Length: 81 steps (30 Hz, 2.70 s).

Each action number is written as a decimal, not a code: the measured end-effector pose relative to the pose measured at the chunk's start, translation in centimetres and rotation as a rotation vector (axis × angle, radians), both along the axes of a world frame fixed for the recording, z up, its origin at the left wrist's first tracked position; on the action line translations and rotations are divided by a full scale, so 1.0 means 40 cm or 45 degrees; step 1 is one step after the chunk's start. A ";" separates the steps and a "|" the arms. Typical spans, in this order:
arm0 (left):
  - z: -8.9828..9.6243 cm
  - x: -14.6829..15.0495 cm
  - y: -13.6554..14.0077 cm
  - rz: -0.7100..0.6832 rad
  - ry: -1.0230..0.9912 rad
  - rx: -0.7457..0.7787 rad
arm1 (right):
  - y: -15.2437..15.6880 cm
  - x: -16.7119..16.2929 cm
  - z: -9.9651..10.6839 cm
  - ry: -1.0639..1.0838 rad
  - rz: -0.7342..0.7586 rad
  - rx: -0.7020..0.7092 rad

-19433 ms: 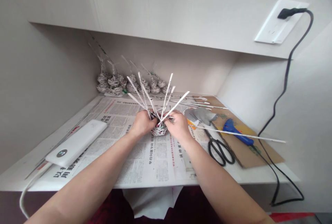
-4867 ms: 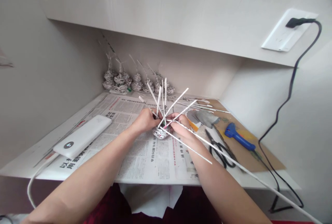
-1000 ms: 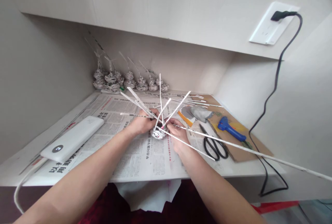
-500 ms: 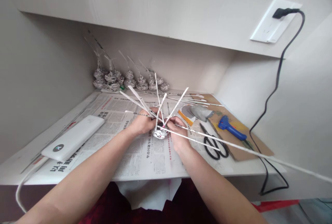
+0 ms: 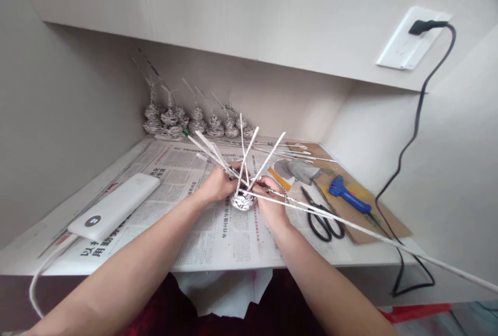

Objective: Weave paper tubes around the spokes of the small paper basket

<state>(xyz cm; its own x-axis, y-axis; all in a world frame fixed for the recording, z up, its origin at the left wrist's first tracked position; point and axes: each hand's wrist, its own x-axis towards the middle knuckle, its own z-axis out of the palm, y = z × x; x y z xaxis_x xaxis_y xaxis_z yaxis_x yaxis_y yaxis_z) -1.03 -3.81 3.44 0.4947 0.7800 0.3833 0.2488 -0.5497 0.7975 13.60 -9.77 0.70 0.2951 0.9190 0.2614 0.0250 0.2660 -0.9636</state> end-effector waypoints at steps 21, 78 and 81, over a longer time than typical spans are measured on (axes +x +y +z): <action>0.025 -0.009 -0.011 0.220 0.154 0.008 | -0.006 0.020 0.009 -0.068 -0.002 -0.029; 0.002 -0.002 -0.003 0.101 0.046 -0.160 | 0.021 0.096 0.103 -0.933 -0.282 -0.013; 0.012 -0.001 -0.011 0.113 0.074 -0.154 | 0.045 0.116 0.114 -1.055 -0.108 -0.154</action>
<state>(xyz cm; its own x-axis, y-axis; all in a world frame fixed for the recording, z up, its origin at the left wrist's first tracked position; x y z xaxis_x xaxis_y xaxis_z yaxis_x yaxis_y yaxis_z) -1.09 -4.26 3.91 0.4405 0.8603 0.2568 0.3398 -0.4245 0.8392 18.24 -7.96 5.26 0.1207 0.9379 0.3251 0.7524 0.1272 -0.6463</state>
